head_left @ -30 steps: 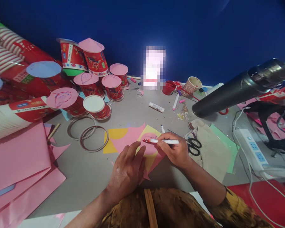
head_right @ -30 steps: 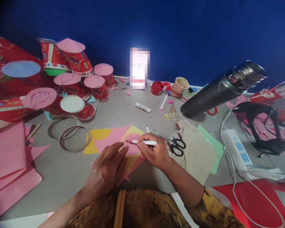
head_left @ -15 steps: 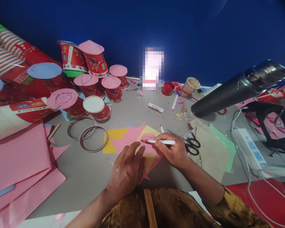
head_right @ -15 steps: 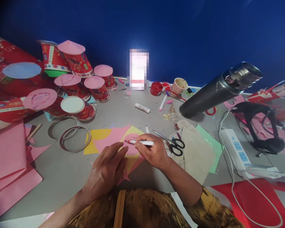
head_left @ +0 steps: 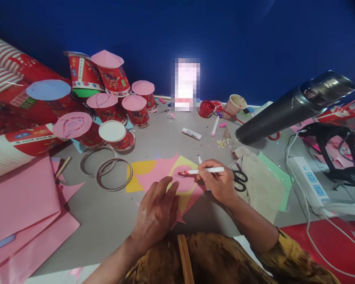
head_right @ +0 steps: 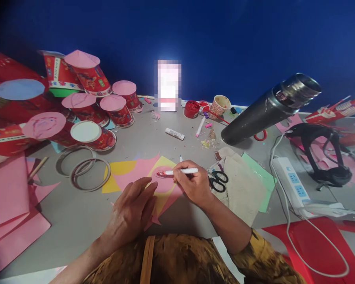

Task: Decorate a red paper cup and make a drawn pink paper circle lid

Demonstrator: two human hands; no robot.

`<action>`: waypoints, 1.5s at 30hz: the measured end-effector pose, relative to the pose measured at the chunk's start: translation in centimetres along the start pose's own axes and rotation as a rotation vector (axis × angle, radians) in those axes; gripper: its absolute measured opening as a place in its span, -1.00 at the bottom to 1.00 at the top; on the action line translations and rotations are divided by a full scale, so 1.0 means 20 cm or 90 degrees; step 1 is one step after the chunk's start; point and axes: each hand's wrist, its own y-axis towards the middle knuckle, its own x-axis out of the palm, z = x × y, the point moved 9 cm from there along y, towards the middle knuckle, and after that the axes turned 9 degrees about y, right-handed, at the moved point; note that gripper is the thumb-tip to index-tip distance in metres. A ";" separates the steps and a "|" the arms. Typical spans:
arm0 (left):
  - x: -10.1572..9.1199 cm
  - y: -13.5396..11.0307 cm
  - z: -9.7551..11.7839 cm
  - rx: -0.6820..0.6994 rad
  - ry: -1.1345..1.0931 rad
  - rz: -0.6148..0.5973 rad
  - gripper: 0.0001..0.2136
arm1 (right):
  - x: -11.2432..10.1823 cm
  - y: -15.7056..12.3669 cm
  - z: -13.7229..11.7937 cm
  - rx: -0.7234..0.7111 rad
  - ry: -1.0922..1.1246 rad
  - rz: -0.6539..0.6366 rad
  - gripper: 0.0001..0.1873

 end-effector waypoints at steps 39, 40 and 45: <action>0.06 -0.07 -0.06 0.000 0.013 0.060 -0.71 | -0.46 0.56 -0.37 -0.145 -0.057 0.225 -0.64; 0.08 -0.08 -0.06 0.021 0.014 0.063 -0.70 | -0.47 0.63 -0.41 -0.158 -0.106 0.231 -0.65; 0.12 -0.10 -0.10 0.000 0.031 0.123 -0.73 | -0.45 0.93 -0.45 -0.139 -0.459 0.238 -0.80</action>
